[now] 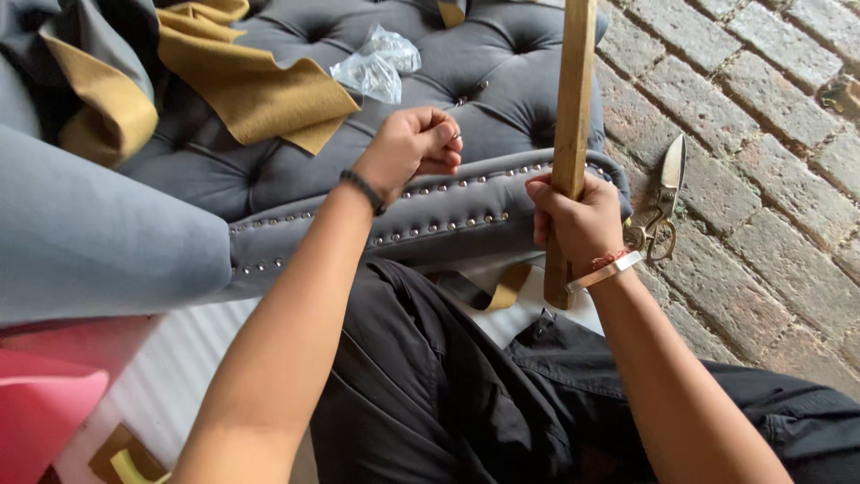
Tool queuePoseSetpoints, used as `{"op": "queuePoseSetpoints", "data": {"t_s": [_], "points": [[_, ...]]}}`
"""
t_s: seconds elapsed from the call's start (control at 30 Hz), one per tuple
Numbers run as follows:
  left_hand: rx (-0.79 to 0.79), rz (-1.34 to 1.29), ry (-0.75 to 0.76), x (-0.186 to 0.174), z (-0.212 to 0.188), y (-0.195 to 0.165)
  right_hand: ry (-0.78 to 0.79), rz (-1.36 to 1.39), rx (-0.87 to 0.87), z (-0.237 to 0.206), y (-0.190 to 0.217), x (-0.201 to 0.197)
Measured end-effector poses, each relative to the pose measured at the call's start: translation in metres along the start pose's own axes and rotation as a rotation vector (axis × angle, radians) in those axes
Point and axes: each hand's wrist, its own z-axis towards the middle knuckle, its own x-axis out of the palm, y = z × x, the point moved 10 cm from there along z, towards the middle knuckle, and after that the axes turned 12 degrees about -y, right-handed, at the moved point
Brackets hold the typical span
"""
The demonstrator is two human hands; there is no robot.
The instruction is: The person sits on the floor of a workshop and hammers decorative upholstery tacks along the edge of a tufted gray sofa armrest, placing each tack by hand and driving it in with a hammer. They occasionally reposition tacks and reach into a plastic bag of tacks on the sofa.
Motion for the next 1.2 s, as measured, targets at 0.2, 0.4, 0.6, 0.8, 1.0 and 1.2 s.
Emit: {"op": "queuePoseSetpoints", "data": {"t_s": [0.2, 0.4, 0.6, 0.8, 1.0, 1.2], "points": [[0.018, -0.212, 0.197, 0.015, -0.034, -0.024, 0.012, -0.005, 0.01, 0.021, 0.004, 0.009], [0.23, -0.213, 0.331, 0.011, -0.062, -0.064, 0.021, -0.059, 0.051, 0.053, -0.019, 0.009], [0.365, -1.062, 0.51, -0.044, -0.06, -0.11, 0.019, -0.069, 0.183, 0.062, -0.035, 0.008], [0.513, 0.883, -0.373, -0.025, 0.085, -0.043, -0.018, -0.073, 0.217, 0.059, -0.035, 0.004], [0.596, 1.056, -0.467, 0.03, 0.114, -0.042, -0.04, -0.069, 0.257, 0.063, -0.035, 0.003], [0.608, 1.117, -0.493, 0.032, 0.115, -0.045, -0.016, -0.05, 0.275, 0.064, -0.036, 0.003]]}}
